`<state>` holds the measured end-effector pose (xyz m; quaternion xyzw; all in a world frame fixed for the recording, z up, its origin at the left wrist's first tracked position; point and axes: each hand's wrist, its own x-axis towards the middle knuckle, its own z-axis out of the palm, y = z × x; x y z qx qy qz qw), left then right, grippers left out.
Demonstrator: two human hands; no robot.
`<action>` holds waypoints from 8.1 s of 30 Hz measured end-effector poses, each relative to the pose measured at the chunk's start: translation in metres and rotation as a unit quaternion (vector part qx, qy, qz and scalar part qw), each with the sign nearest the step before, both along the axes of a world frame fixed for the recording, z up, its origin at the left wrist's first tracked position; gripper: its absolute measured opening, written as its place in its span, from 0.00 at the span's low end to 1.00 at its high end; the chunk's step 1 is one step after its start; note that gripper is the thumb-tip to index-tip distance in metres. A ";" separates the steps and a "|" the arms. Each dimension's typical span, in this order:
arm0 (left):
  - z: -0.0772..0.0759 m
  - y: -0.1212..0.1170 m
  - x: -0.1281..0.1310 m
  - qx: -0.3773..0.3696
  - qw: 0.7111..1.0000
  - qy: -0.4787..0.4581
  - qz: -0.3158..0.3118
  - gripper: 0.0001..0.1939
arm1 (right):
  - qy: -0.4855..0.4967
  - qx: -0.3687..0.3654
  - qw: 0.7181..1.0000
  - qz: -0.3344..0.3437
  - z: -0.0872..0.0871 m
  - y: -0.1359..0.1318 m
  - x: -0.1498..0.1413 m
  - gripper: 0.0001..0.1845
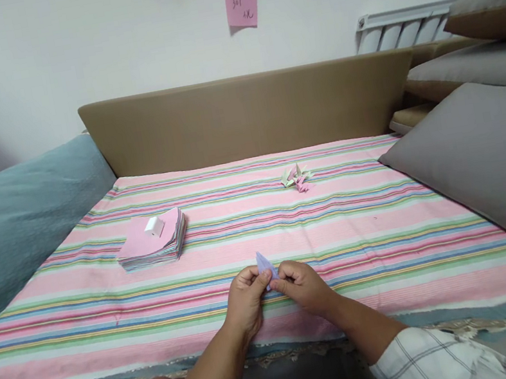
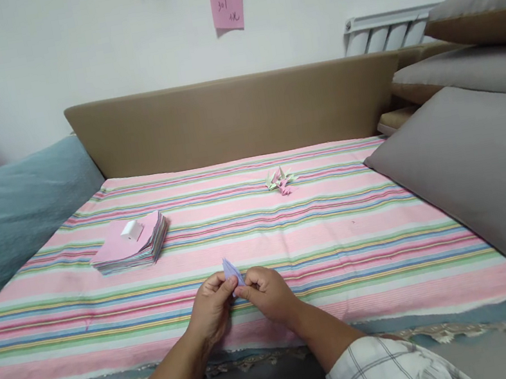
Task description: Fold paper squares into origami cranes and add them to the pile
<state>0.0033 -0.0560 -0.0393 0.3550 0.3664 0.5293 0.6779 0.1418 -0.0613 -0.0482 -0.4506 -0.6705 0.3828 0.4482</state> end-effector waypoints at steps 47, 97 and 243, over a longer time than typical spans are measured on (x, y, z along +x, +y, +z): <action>0.008 0.003 -0.008 0.016 0.994 0.104 -0.030 0.17 | 0.113 -0.124 0.984 0.052 0.002 -0.006 -0.002 0.18; 0.006 -0.001 -0.009 -0.102 0.976 -0.055 -0.185 0.16 | 0.235 -0.064 0.968 0.054 0.007 -0.003 0.008 0.11; -0.004 -0.003 -0.003 0.018 0.981 0.143 -0.131 0.16 | 0.160 -0.154 0.975 -0.008 0.012 -0.005 0.013 0.18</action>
